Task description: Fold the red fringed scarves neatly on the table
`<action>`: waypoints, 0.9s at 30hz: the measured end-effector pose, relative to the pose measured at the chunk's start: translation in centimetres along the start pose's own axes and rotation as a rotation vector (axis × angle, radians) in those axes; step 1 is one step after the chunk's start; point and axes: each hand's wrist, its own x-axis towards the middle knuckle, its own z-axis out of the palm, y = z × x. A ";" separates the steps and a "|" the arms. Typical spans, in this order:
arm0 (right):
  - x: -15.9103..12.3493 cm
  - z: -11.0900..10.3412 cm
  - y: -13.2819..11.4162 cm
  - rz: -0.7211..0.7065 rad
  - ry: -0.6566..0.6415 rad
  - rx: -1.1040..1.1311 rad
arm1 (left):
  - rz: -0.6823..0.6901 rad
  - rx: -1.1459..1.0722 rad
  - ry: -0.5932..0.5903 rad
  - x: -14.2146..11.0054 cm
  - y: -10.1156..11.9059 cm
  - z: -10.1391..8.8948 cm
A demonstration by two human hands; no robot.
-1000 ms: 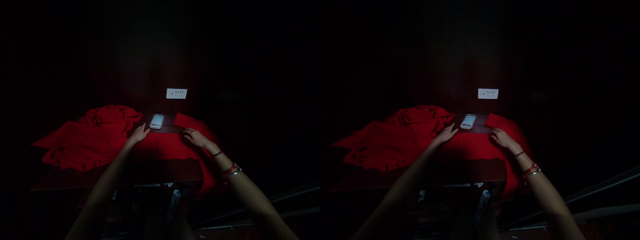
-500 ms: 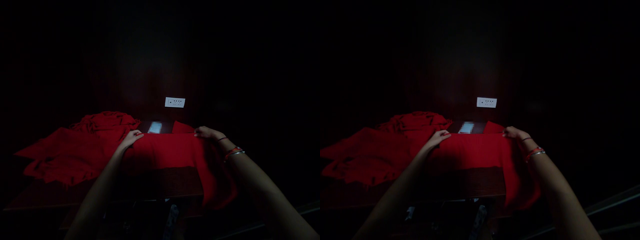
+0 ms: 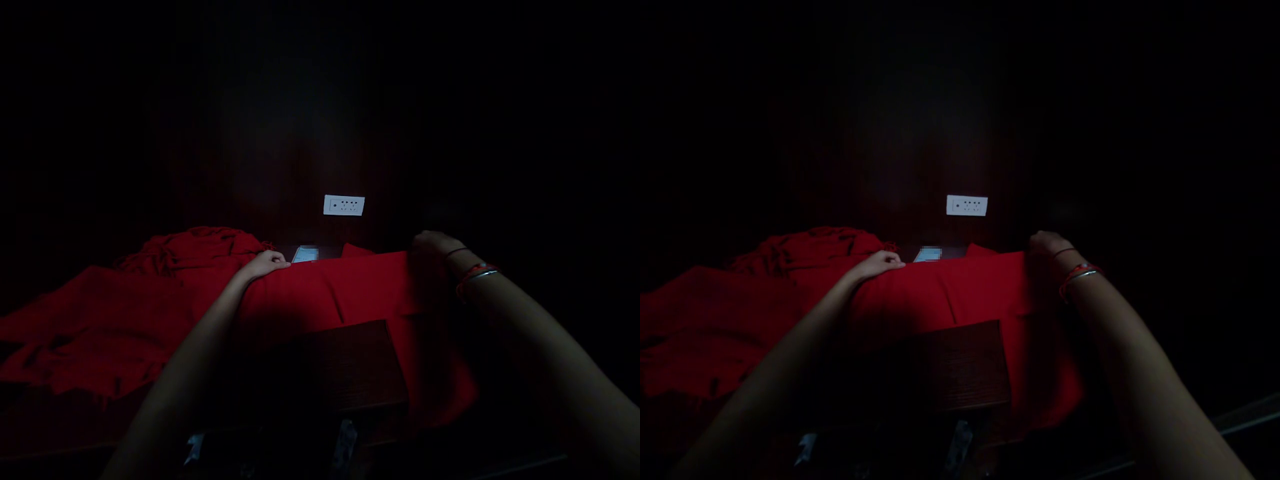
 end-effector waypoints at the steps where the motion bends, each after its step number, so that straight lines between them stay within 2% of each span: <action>1: -0.3 1.1 -0.6 -0.005 -0.043 -0.066 | -0.016 0.110 -0.010 0.3 -0.3 0.2; 3: -1.1 3.2 -2.0 -0.020 -0.122 -0.184 | -0.026 0.362 -0.012 0.5 -0.7 0.9; 6: -2.4 5.5 -3.9 -0.004 -0.032 -0.231 | 0.061 0.666 0.053 -0.7 0.3 2.8; 8: -3.1 6.1 -5.1 0.030 0.059 -0.224 | 0.174 0.749 0.064 -2.5 1.8 4.3; 10: -4.0 6.1 -6.9 0.043 0.131 -0.144 | 0.315 0.740 -0.027 -4.7 3.4 5.7; 12: -5.1 5.9 -9.3 -0.088 0.109 0.034 | 0.426 0.710 -0.139 -6.8 4.2 6.7; 14: -6.6 5.9 -12.2 -0.385 0.003 0.249 | 0.471 0.689 -0.208 -8.4 4.3 7.2; 16: -8.3 6.4 -14.7 -0.570 -0.084 0.374 | 0.459 0.679 -0.225 -9.4 3.9 7.2; 19: -10.3 7.5 -16.6 -0.627 -0.104 0.396 | 0.434 0.636 -0.237 -10.1 3.4 6.3; 27: -11.8 8.9 -15.7 -0.671 0.037 0.302 | 0.435 0.510 -0.207 -11.4 2.6 3.1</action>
